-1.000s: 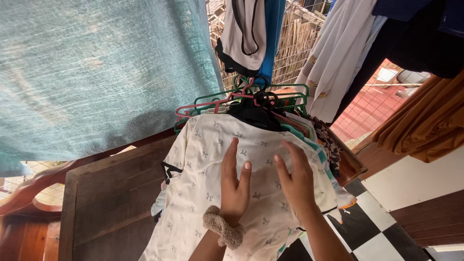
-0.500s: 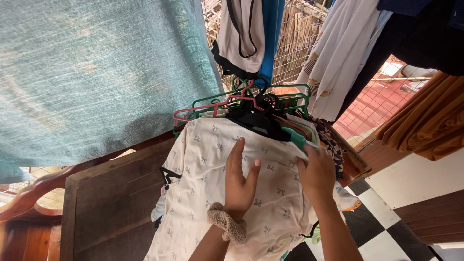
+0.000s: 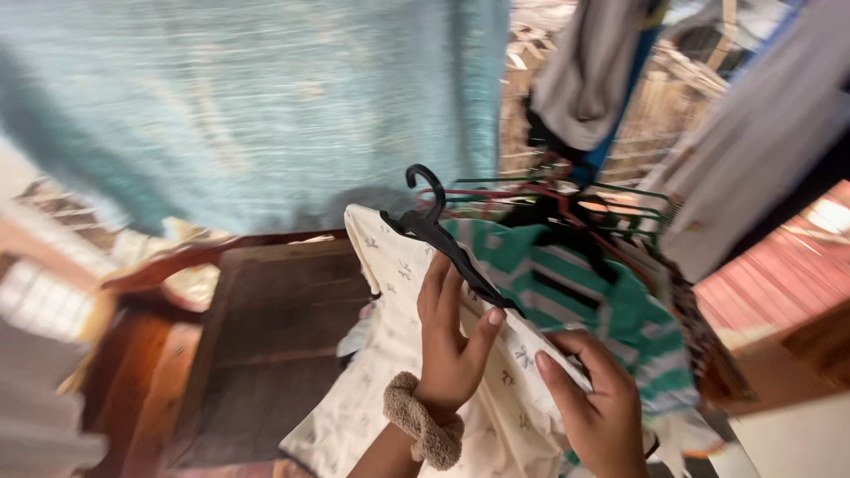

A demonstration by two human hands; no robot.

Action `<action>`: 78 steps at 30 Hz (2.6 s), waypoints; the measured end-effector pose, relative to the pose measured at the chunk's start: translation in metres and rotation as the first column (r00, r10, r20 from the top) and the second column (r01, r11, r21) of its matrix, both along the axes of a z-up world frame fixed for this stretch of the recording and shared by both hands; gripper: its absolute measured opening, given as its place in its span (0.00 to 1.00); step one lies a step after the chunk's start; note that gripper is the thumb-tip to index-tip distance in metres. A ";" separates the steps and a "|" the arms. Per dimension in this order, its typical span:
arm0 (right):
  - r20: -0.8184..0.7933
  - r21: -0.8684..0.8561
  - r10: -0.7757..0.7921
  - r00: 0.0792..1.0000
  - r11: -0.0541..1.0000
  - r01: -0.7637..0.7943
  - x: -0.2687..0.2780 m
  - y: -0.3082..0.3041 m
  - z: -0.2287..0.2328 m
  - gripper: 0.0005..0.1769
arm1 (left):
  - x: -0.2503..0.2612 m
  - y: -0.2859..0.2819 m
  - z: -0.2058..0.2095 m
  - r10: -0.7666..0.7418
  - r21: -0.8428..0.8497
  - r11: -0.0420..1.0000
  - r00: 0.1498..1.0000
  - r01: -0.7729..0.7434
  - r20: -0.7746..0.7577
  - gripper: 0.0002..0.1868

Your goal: The person hangs various pieces of clothing, including shirts and pants, onto a clothes rack using hangers. They pick up each item, place it on a hanger, and then hang it on the rack.

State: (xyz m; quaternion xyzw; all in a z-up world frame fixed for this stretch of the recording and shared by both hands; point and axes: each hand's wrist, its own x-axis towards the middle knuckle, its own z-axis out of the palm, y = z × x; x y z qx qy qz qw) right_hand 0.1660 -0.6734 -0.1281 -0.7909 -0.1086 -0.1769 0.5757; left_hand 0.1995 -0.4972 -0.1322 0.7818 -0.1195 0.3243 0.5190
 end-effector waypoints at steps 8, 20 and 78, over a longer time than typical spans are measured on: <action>-0.002 0.138 0.497 0.868 0.860 -0.492 -0.030 0.116 0.012 0.24 | -0.059 0.107 0.029 0.236 -0.107 0.969 0.964 -0.224 0.122 0.36; 0.197 0.101 0.511 0.836 0.838 -0.536 -0.074 0.305 0.034 0.24 | -0.140 0.268 0.076 0.232 -0.088 0.971 0.965 -0.222 0.119 0.33; 0.376 0.151 0.527 0.762 0.777 -0.611 -0.003 0.444 0.085 0.45 | -0.109 0.347 0.047 0.399 0.126 0.898 0.900 -0.422 0.176 0.41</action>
